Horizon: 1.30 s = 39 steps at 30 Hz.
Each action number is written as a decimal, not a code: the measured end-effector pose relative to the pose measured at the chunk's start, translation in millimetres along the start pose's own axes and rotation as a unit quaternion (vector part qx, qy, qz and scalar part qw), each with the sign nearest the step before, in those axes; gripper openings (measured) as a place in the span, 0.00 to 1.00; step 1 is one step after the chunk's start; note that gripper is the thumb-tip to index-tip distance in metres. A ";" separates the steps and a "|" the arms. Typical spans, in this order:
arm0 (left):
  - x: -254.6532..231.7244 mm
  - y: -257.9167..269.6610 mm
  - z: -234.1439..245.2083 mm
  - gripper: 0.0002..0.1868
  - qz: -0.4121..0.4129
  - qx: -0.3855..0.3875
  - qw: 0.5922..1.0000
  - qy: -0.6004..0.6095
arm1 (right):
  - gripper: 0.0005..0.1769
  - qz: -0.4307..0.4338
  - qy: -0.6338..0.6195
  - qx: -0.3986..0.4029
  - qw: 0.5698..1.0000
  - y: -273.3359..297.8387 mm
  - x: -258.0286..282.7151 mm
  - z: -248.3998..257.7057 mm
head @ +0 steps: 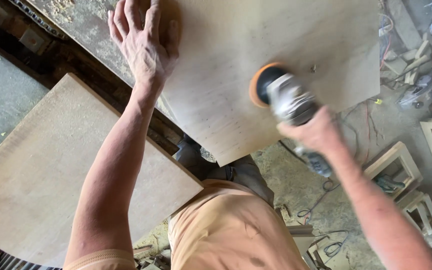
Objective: Sanding a wooden board using a power sander in a workshop.
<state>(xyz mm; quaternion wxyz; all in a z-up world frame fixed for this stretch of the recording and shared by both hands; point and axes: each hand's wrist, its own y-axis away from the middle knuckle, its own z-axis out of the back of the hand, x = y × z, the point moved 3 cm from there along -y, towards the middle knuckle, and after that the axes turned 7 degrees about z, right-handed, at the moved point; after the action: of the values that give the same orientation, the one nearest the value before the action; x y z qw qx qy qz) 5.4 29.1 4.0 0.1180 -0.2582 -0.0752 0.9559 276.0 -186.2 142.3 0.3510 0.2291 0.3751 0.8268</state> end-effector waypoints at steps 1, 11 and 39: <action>-0.3 0.2 -0.1 0.23 -0.001 -0.001 1.000 0.002 | 0.30 -0.001 0.000 -0.002 1.000 5.5 3.9 -14.4; 1.9 -1.3 -0.6 0.23 -0.008 -0.014 1.000 -0.003 | 0.32 0.149 0.016 0.019 0.988 49.6 24.1 -121.5; -4.7 -1.3 9.1 0.23 -0.043 -0.020 0.999 -0.002 | 0.18 0.031 -0.270 -0.118 0.955 -82.3 -142.1 111.9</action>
<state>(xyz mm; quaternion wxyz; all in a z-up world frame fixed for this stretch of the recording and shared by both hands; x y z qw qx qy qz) 5.0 28.4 14.2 0.1537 -0.2549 -0.1059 0.9488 473.6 -202.8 130.2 0.4382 0.4122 0.1590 0.7828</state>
